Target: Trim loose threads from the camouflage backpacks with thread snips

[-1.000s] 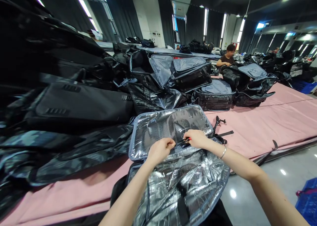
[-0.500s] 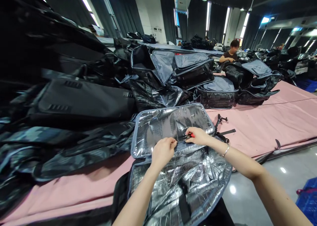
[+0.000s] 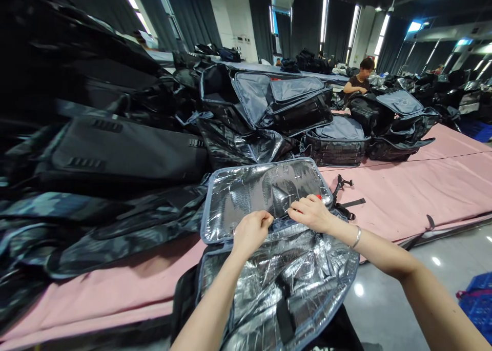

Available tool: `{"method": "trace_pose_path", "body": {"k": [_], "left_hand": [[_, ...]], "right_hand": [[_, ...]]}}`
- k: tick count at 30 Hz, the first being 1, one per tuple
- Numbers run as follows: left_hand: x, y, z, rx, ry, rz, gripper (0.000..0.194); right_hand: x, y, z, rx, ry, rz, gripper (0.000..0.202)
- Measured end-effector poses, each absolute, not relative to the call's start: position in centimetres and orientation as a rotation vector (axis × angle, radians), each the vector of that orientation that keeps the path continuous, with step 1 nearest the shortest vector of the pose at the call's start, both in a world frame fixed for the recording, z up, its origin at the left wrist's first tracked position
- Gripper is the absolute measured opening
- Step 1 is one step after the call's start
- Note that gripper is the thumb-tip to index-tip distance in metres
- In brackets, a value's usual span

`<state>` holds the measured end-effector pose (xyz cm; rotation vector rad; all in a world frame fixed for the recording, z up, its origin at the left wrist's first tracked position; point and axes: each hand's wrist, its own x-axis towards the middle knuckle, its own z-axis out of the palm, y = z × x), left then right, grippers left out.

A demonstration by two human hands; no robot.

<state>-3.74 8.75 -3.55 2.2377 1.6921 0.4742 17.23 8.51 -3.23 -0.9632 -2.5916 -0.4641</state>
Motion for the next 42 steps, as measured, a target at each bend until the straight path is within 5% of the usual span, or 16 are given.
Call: {"method": "trace_pose_path", "body": {"k": [8,16,21,37,42], "left_hand": [[-3.7,8.4,-3.5,2.241,1.697,0.502,0.021],[-3.7,8.3,-3.8,2.276,1.691,0.508,0.022],[-3.8,8.3,-3.9,2.303,1.692,0.499,0.024],[-3.9,8.4,-4.3,2.367,1.69,0.53,0.026],[-3.9,8.2,-4.6,2.402,1.697,0.595,0.027]], "right_hand": [[17.2,8.7,-2.2,-0.896,-2.65,-0.631,0.027],[17.4,11.4,-1.6,-0.818,-2.766,-0.321,0.01],[17.0,12.5,-2.4,-0.833,-2.72,-0.069,0.017],[16.3,12.4,-2.8,-0.747,-2.768,-0.209,0.013],[16.5,11.9,-3.1,-0.941,-2.534,0.077,0.011]]}}
